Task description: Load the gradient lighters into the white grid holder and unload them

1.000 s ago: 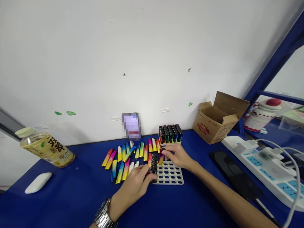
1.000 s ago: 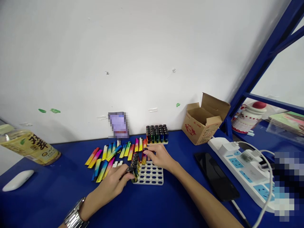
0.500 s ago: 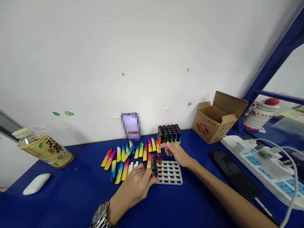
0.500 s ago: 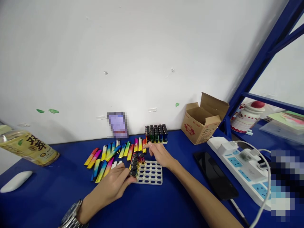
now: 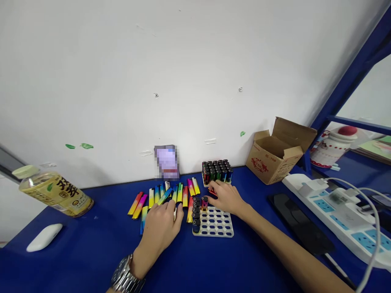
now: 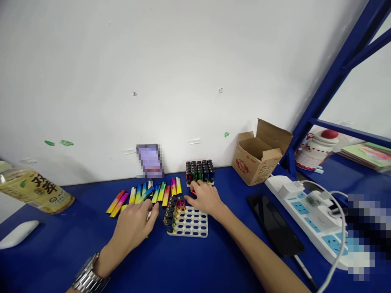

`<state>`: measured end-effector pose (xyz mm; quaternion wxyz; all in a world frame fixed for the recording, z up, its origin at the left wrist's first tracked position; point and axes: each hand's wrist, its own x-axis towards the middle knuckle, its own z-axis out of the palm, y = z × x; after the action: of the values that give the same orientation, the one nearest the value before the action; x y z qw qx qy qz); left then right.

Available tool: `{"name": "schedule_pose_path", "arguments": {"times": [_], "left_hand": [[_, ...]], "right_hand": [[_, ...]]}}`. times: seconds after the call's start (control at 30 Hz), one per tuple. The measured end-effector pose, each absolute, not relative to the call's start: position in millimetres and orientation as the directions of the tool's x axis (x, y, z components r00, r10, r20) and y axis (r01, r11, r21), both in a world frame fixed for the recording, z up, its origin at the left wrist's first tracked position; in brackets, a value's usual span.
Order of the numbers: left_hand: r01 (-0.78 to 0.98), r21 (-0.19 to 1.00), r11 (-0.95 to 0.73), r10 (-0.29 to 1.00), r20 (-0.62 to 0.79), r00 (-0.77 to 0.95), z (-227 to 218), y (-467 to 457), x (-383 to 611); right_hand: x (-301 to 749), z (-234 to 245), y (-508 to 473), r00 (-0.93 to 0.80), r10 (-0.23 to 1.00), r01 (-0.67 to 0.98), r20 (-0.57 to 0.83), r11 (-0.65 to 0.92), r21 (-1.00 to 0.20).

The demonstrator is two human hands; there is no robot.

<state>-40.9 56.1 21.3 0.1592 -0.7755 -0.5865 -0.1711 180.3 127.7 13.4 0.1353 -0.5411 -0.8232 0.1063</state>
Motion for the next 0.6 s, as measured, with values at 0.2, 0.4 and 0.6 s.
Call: {"name": "schedule_pose_path", "arguments": {"times": [0.2, 0.4, 0.6], "left_hand": [[0.993, -0.114, -0.044, 0.999, 0.012, 0.046, 35.9, 59.0, -39.5], [0.992, -0.085, -0.093, 0.988, -0.131, 0.082, 40.5, 56.2, -32.2], [0.97, 0.095, -0.222, 0.97, 0.118, 0.211, 28.5, 57.4, -37.0]], "right_hand": [[181.9, 10.7, 131.4, -0.388, 0.92, 0.882, 0.049, 0.387, -0.271], [189.6, 7.8, 137.0, -0.492, 0.868, 0.736, 0.062, 0.453, -0.502], [191.8, -6.4, 137.5, -0.445, 0.871, 0.299, 0.209, 0.364, -0.882]]}}
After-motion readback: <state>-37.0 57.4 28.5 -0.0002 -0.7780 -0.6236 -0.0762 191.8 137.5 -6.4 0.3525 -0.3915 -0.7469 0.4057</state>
